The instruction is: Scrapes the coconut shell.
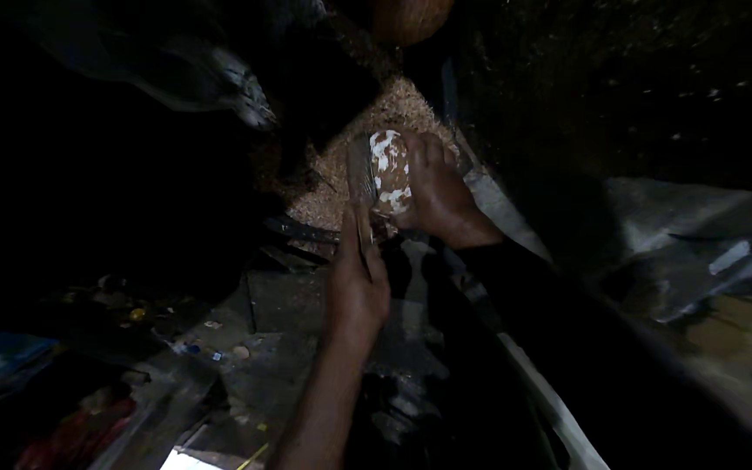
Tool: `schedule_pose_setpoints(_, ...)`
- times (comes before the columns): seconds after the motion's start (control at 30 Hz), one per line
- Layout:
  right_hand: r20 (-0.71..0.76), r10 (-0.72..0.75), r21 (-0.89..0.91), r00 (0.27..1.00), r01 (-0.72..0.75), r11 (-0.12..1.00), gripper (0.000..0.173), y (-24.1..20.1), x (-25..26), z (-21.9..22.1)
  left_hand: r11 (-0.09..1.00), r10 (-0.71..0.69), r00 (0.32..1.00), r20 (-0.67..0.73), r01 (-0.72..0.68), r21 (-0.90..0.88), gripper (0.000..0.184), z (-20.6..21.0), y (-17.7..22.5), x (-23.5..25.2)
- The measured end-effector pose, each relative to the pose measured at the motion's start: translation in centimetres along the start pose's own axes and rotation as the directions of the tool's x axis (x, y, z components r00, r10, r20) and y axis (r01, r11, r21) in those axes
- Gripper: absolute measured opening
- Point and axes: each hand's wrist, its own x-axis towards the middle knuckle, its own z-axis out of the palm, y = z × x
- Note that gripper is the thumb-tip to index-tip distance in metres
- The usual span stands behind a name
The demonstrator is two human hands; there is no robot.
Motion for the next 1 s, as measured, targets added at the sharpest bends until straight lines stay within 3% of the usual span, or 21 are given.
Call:
schedule_pose_setpoints(0.1, -0.006, 0.046, 0.020, 0.999, -0.046, 0.999, 0.148, 0.0, 0.2, -0.1, 0.999, 0.019, 1.000, 0.001, -0.019, -0.027, 0.071, 1.0, -0.9, -2.9)
schedule_pose_setpoints(0.17, -0.017, 0.022, -0.011, 1.000, -0.022, 1.000, 0.145, -0.7, 0.0, 0.1, 0.999, -0.020, 0.999, 0.029, 0.019, 0.033, 0.069, -0.5, 1.2, 0.1)
schedule_pose_setpoints(0.23, 0.005, 0.018, -0.056, 1.000, -0.018, 0.998, 0.143, -1.1, 0.1, -0.1, 0.990, 0.039, 0.999, 0.003, -0.039, 0.137, 0.070, -0.5, 2.8, 3.2)
schedule_pose_setpoints(0.3, 0.026, 0.048, -0.058, 0.998, -0.047, 0.997, 0.142, -1.2, 0.3, -0.4, 0.963, 0.123, 0.992, -0.029, -0.113, 0.245, 0.074, 1.8, 1.1, 3.0)
schedule_pose_setpoints(0.4, 0.019, 0.053, -0.038, 0.998, -0.053, 0.998, 0.133, -0.9, 0.3, -0.5, 0.947, 0.175, 0.982, -0.077, -0.147, 0.285, 0.070, 5.9, -4.9, -1.9)
schedule_pose_setpoints(0.47, 0.010, 0.057, -0.042, 0.998, -0.056, 0.998, 0.130, -0.8, 0.3, -0.4, 0.954, 0.166, 0.982, -0.087, -0.137, 0.268, 0.067, 6.3, -5.5, -2.8)
schedule_pose_setpoints(0.53, 0.007, 0.076, -0.038, 0.997, -0.076, 0.996, 0.138, -1.2, 0.5, -0.2, 0.962, 0.142, 0.987, -0.074, -0.120, 0.245, 0.069, 5.3, -3.3, -0.5)
schedule_pose_setpoints(0.63, -0.027, 0.052, -0.009, 0.998, -0.052, 0.999, 0.146, -0.8, 0.1, 0.1, 0.955, 0.216, 0.972, -0.097, -0.190, 0.226, 0.073, 5.4, -2.1, 2.6)
schedule_pose_setpoints(0.73, -0.004, 0.007, 0.091, 1.000, -0.007, 0.996, 0.147, 1.5, -0.9, -0.8, 0.965, 0.213, 0.975, -0.071, -0.199, 0.169, 0.070, 6.5, -7.1, -1.0)
schedule_pose_setpoints(0.8, 0.140, 0.107, 0.143, 0.984, -0.127, 0.982, 0.135, 2.1, -2.4, -3.9, 0.983, 0.182, 0.978, -0.100, -0.183, -0.003, 0.065, 6.7, -9.9, -4.0)
schedule_pose_setpoints(0.83, 0.186, 0.143, 0.143, 0.972, -0.170, 0.975, 0.134, 2.8, -2.4, -4.4, 0.984, 0.143, 0.983, -0.115, -0.154, -0.092, 0.064, 6.2, -9.8, -4.4)
schedule_pose_setpoints(0.9, 0.035, 0.086, 0.177, 0.996, -0.091, 0.980, 0.138, 5.5, -1.6, -1.9, 0.978, 0.057, 0.994, -0.091, -0.074, -0.197, 0.066, 4.1, -6.8, -2.5)
schedule_pose_setpoints(1.0, -0.088, -0.102, 0.236, 0.991, 0.121, 0.964, 0.148, 6.8, -1.4, 0.2, 0.987, -0.010, 0.996, 0.086, 0.023, -0.158, 0.067, 0.3, 0.2, 3.5)
